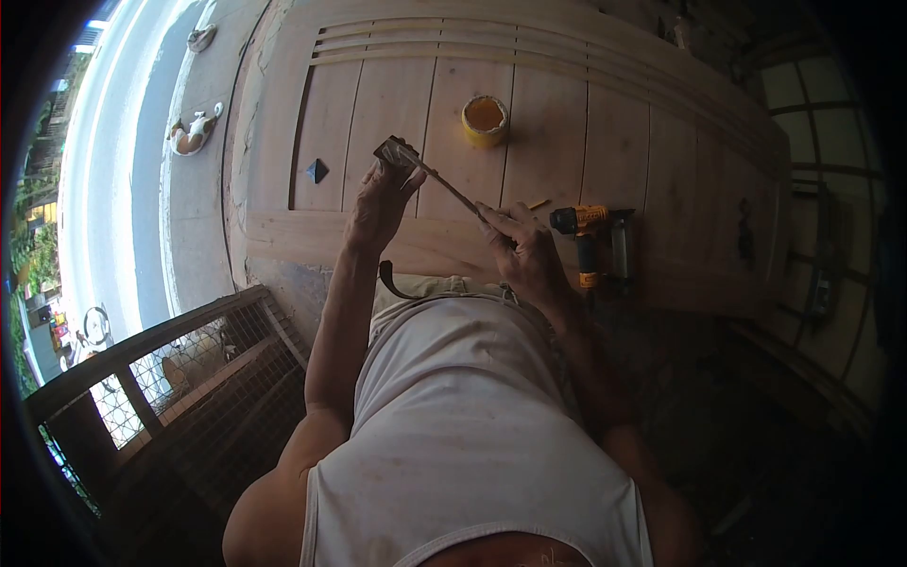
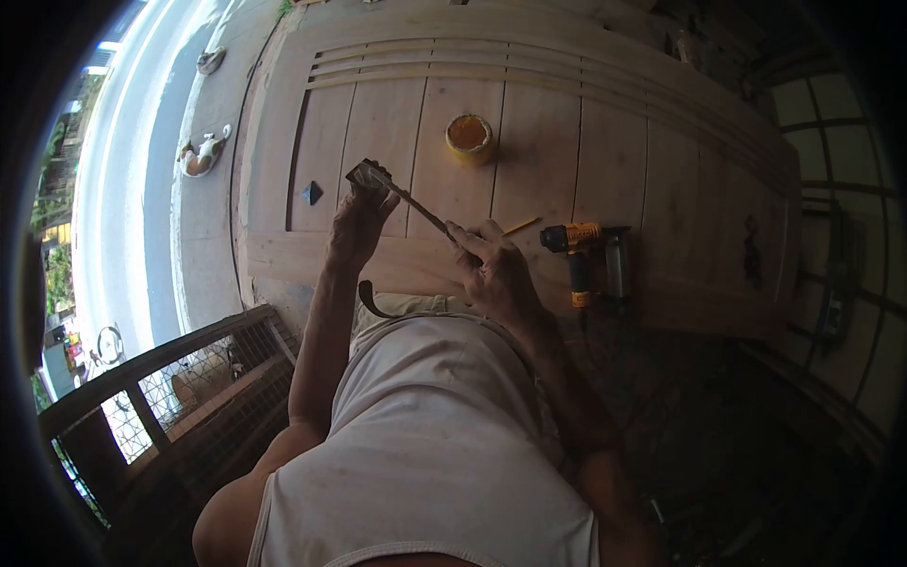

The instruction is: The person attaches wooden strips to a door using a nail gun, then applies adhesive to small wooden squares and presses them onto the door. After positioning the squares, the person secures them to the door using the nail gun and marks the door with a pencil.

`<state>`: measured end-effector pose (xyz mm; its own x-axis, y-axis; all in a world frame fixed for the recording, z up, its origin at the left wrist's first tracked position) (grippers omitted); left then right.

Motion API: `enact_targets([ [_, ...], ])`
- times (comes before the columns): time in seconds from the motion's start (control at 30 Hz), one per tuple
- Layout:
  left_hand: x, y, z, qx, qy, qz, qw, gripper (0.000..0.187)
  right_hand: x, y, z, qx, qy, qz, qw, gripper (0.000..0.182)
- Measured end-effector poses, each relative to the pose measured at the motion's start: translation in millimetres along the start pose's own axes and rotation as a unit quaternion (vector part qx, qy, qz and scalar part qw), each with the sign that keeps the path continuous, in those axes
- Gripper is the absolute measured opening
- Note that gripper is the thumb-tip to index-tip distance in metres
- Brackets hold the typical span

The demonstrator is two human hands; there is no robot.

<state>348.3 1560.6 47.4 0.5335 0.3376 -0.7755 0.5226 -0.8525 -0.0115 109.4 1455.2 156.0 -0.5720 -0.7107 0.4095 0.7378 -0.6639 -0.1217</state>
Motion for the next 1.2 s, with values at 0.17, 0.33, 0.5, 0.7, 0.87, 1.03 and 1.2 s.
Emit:
enact_targets([
  [0.17,9.2,-2.7,-0.4,-0.003,0.004,-0.027,1.000,0.043,2.5,-1.4,6.9,-0.008,0.019,0.036,0.999,0.030],
  [0.33,2.0,-7.0,2.7,0.000,0.005,-0.006,1.000,0.046,-7.8,7.5,-3.7,-0.001,0.002,0.010,1.000,0.031],
  [0.5,6.1,-6.1,5.0,0.000,-0.011,0.006,1.000,0.046,-6.8,5.4,2.6,-0.011,-0.023,0.032,0.999,0.032],
  [0.7,31.8,-9.4,5.9,0.007,-0.018,-0.024,1.000,0.057,7.6,5.0,-1.2,0.016,-0.038,0.004,0.999,0.036],
  [0.87,15.6,-10.5,3.8,0.016,-0.011,0.003,1.000,0.055,1.5,8.7,8.3,0.022,-0.053,-0.007,0.998,0.036],
  [1.03,-12.9,-11.2,-6.5,0.014,-0.002,0.005,1.000,0.044,-4.9,15.0,5.1,0.053,-0.055,-0.045,0.996,0.034],
  [1.2,1.1,-10.5,-5.6,0.032,0.012,0.033,0.999,0.050,-3.3,14.3,2.0,0.053,-0.075,-0.054,0.994,0.033],
])
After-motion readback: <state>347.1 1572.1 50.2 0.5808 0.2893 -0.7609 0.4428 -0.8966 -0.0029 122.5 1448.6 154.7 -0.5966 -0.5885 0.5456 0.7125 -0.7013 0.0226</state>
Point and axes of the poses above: each hand's wrist, its own y-axis towards the middle knuckle, its own x-axis out of the back of the hand, z = x × y, the point moved 5 cm from there along y, towards the middle knuckle, and after that the axes turned 7 degrees about -x, right-handed, at the moved point
